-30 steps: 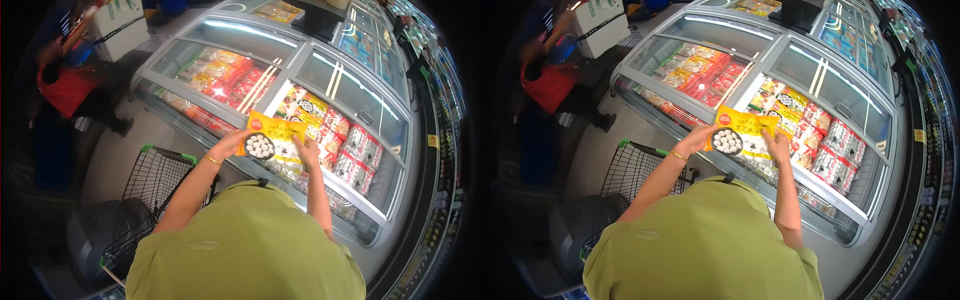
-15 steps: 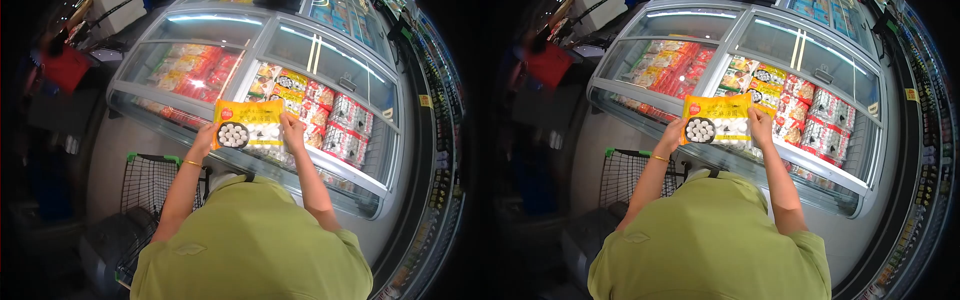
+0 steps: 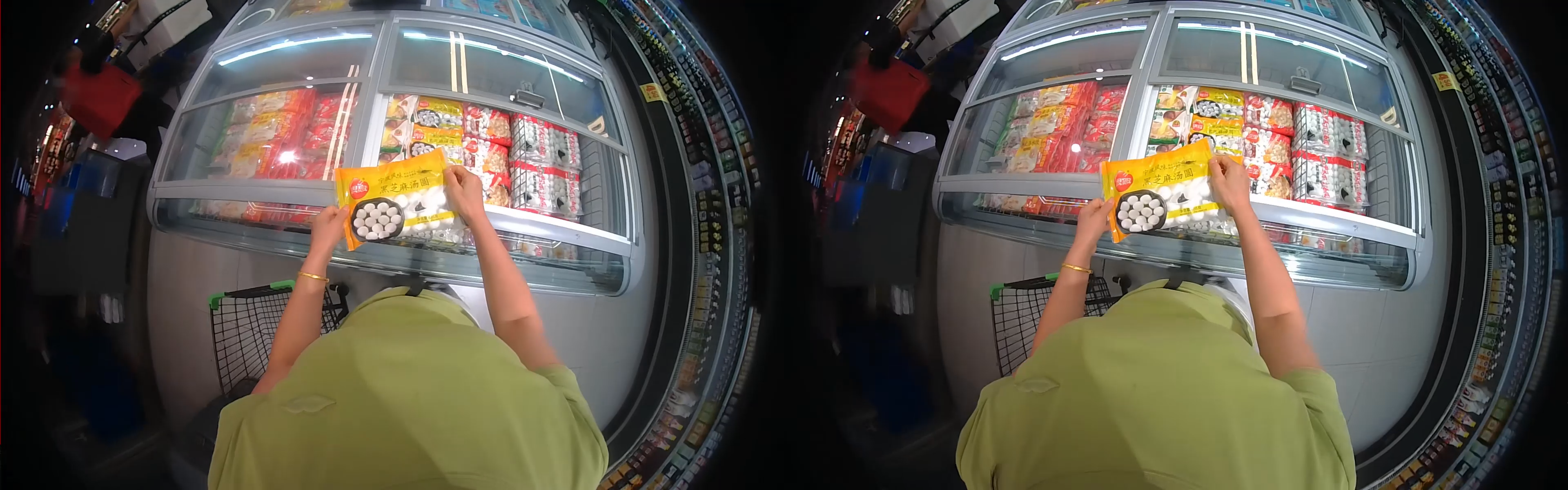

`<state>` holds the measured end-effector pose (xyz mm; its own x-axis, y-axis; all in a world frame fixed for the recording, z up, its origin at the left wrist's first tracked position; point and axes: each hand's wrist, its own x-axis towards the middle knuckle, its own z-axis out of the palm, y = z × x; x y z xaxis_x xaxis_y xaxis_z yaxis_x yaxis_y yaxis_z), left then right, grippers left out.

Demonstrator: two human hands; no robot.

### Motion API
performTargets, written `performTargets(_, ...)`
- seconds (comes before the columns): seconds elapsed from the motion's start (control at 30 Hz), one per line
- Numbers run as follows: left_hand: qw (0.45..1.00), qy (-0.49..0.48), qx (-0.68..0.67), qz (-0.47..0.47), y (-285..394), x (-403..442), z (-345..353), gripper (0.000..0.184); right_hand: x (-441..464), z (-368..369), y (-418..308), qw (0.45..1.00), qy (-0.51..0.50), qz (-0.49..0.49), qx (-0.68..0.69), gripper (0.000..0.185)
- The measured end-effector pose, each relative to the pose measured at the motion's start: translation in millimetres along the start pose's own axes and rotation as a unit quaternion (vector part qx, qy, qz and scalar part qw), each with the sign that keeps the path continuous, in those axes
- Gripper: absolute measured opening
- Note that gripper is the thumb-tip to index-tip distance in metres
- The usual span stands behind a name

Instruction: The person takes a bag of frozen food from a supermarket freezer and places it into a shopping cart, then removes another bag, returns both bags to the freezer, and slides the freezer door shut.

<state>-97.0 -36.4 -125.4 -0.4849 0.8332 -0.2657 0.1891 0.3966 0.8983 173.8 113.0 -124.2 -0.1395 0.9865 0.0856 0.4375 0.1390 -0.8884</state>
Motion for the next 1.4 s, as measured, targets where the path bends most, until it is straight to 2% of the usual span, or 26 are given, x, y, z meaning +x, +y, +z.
performTargets(0.07,0.996,-0.028,-0.051,-0.065,16.5,-0.7,-0.3,0.031,4.4,-3.0,-5.5,0.996,0.020,0.060,0.061,0.034)
performTargets(0.1,0.994,-0.032,-0.098,-0.029,16.4,-0.9,0.3,0.029,7.8,-4.2,-1.7,0.996,0.014,0.080,0.046,0.034)
performTargets(0.13,0.994,-0.033,-0.102,-0.032,18.7,-1.6,-0.8,0.029,8.0,-4.0,-0.9,0.996,0.013,0.080,0.041,0.034)
performTargets(0.2,0.995,-0.023,-0.096,-0.025,26.2,2.9,-5.6,0.029,8.4,-1.9,-0.9,0.993,0.014,0.076,0.090,0.029)
performTargets(0.43,0.997,-0.029,-0.062,0.041,19.1,30.4,-9.7,0.030,7.7,3.2,1.0,0.996,0.033,0.067,0.043,0.023)
performTargets(0.5,0.997,-0.004,0.067,0.049,22.7,33.7,-10.6,0.026,7.1,4.6,-1.6,0.997,0.056,0.053,0.024,0.021)
performTargets(0.6,0.998,0.024,0.008,0.064,5.8,39.0,-1.8,0.024,8.1,5.3,1.3,0.996,0.088,0.016,0.001,0.018)
performTargets(0.67,0.995,0.042,0.024,0.082,-1.6,39.8,1.8,0.024,7.0,7.3,-2.0,0.993,0.113,-0.001,0.029,0.017)
performTargets(0.73,0.991,0.065,0.042,0.106,-4.2,41.9,-0.3,0.025,5.7,7.1,-4.1,0.992,0.104,0.001,0.067,0.017)
performTargets(0.8,0.997,0.043,0.005,0.067,0.1,40.4,-0.5,0.025,8.0,4.9,1.3,0.990,0.081,0.028,0.112,0.016)
performTargets(0.93,0.997,0.047,-0.023,0.051,6.9,41.6,0.2,0.027,9.9,1.8,7.4,0.995,0.022,0.048,0.081,0.011)
performTargets(1.0,0.993,0.091,0.046,0.055,16.6,44.7,2.8,0.031,12.7,0.3,10.1,0.992,0.002,0.068,0.107,0.011)
performTargets(1.1,0.988,0.119,0.077,0.057,26.5,50.8,7.2,0.035,10.6,-2.2,2.0,0.961,-0.003,0.122,0.247,0.015)
performTargets(1.17,0.985,0.133,0.092,0.055,35.4,53.0,9.7,0.037,10.3,-10.5,-13.2,0.962,-0.024,0.147,0.229,0.018)
performTargets(1.2,0.988,0.122,0.085,0.028,40.5,52.4,8.8,0.035,9.6,-13.5,-18.5,0.961,-0.045,0.178,0.209,0.021)
performTargets(1.23,0.991,0.112,0.078,0.000,45.0,50.7,7.8,0.034,11.9,-10.3,-11.6,0.963,-0.053,0.167,0.203,0.033)
performTargets(1.27,0.990,0.115,0.076,0.000,47.4,49.4,7.4,0.034,14.7,-7.0,-1.7,0.964,-0.055,0.164,0.202,0.033)
performTargets(1.33,0.994,0.085,-0.070,-0.014,46.8,47.0,5.9,0.028,16.5,-3.0,7.8,0.974,-0.088,0.131,0.165,0.033)
performTargets(1.37,0.993,0.088,-0.073,-0.013,41.0,50.4,5.8,0.028,15.6,-0.7,6.8,0.975,-0.069,0.128,0.167,0.024)
performTargets(1.4,0.988,0.084,-0.129,-0.029,35.9,55.1,6.5,0.024,14.9,0.1,6.1,0.976,-0.071,0.125,0.167,0.024)
